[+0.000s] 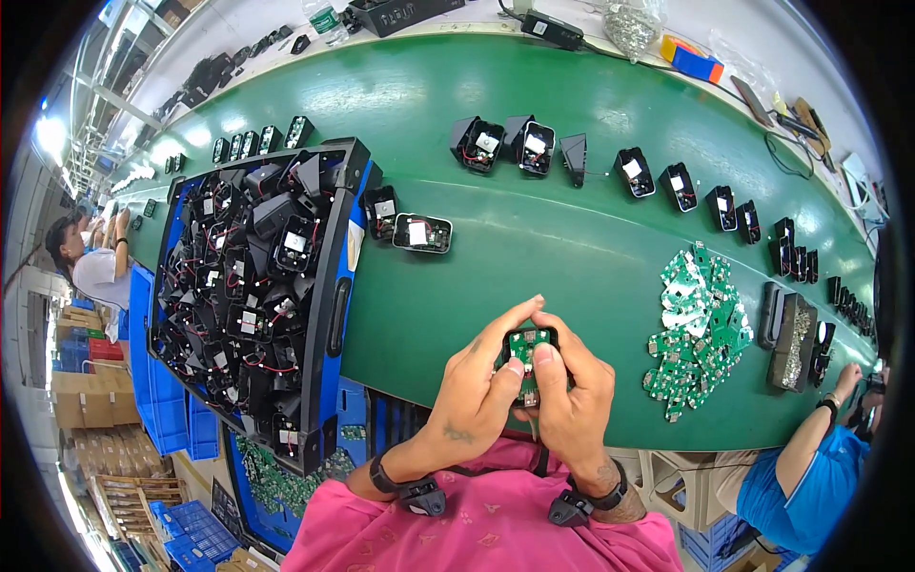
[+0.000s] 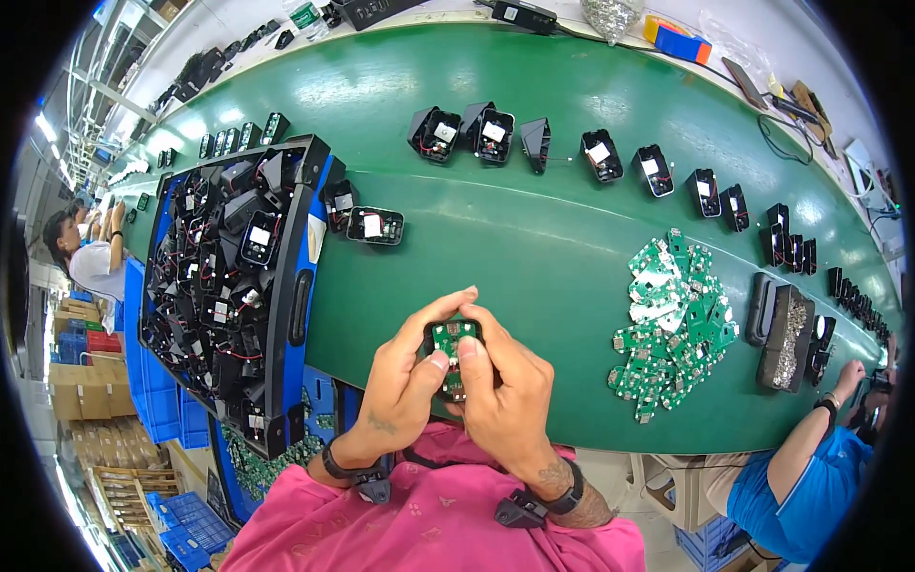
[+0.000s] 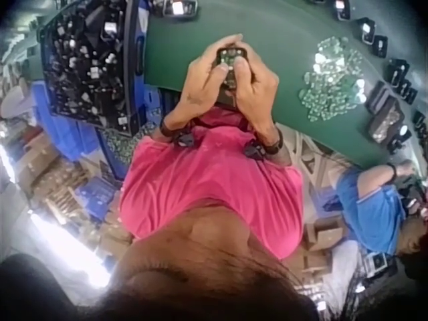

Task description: Assembling electronic circuit boards into plastic housings on a factory production line.

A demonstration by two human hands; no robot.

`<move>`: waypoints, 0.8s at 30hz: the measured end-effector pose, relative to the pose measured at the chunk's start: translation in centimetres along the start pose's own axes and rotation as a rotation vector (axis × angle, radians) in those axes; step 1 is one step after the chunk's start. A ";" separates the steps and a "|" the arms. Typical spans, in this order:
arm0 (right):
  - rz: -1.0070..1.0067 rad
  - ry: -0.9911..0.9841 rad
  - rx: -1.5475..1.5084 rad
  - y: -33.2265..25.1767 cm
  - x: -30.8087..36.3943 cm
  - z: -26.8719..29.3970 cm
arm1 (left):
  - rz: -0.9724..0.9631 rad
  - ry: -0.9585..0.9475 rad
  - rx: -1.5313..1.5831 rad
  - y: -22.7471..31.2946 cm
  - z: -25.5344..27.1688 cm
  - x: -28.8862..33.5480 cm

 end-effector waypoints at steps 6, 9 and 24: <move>0.073 -0.111 0.223 1.3 -0.1 -1.7 | -0.018 0.123 -0.135 -3.3 1.7 0.0; 0.119 -0.344 0.325 1.4 -0.1 -4.1 | 0.057 0.198 -0.099 -6.4 4.9 1.2; 0.513 -0.641 0.521 1.7 -5.2 -20.1 | -0.210 0.879 -0.442 -6.6 12.5 10.7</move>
Point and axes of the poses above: each hand's wrist, its own x-axis away from the middle knuckle, its own z-axis out of the back of the hand, y = z × x, the point moved 9 cm from there along -x, towards the middle knuckle, and after that the axes turned 4 degrees about z, right-handed, at the moved point
